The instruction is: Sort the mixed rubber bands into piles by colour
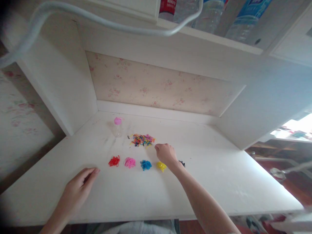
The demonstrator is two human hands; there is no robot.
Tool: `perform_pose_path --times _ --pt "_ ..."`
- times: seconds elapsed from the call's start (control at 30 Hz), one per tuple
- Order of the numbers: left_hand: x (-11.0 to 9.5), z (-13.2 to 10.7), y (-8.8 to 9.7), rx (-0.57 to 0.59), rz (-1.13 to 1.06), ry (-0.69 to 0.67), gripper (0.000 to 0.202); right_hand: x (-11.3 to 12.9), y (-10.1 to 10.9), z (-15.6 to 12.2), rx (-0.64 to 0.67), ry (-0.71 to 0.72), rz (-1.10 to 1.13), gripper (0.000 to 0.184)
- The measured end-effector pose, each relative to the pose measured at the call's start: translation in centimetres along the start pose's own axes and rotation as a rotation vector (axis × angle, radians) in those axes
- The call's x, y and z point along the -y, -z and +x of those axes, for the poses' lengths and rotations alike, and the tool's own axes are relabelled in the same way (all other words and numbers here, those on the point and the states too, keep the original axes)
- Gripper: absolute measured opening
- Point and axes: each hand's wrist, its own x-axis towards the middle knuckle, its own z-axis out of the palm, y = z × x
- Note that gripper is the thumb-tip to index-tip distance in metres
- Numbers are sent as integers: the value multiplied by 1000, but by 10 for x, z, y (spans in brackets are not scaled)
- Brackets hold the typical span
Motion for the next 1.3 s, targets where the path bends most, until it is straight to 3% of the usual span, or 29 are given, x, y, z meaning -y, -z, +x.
perform_pose_path --times 0.2,0.33,0.5,0.8,1.3 --pt "2 1 0 -12 22 15 30 -28 5 -46 -58 58 122 41" --pt "3 1 -1 14 46 25 31 -43 -7 -75 -169 74 353 37" --pt "2 1 -2 32 59 34 31 -52 -29 -96 -245 26 425 33" --pt "-1 1 -3 43 81 25 31 -47 -54 -107 -318 -16 337 29" --pt "1 0 -4 30 93 -7 30 -45 -56 -111 -314 -65 385 31"
